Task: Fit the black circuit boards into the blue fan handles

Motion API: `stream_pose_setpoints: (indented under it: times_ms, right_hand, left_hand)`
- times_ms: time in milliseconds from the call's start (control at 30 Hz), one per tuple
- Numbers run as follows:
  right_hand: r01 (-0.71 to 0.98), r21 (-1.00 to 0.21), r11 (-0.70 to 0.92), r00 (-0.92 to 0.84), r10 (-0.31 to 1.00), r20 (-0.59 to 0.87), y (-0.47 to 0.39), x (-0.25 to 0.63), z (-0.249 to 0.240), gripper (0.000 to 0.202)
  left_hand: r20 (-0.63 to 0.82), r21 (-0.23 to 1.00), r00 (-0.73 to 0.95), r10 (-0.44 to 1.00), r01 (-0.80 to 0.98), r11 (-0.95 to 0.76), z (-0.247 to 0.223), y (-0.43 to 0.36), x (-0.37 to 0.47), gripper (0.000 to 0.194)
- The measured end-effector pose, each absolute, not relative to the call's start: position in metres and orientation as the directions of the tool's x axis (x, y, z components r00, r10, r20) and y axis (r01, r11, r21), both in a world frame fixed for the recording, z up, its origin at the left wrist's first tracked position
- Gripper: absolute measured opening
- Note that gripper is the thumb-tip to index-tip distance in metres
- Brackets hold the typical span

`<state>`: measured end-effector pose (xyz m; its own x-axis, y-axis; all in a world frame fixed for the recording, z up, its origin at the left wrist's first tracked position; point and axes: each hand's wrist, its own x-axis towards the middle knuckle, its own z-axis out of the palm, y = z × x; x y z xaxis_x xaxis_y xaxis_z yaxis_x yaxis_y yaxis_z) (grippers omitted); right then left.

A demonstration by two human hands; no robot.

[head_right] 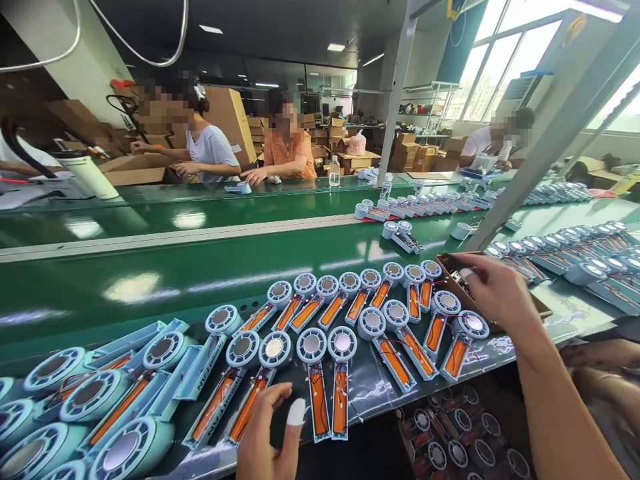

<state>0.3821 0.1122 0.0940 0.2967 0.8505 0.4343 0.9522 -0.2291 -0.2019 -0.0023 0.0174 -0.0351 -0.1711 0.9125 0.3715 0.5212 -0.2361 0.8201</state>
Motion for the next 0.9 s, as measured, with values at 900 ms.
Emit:
stream_pose_setpoints:
  times_ms: [900]
  right_hand:
    - [0.668, -0.553, 0.498, -0.443, 0.863, 0.242, 0.064, 0.167, 0.02, 0.029]
  left_hand:
    - [-0.168, 0.978, -0.065, 0.984, 0.11, 0.175, -0.025, 0.015, -0.025, 0.048]
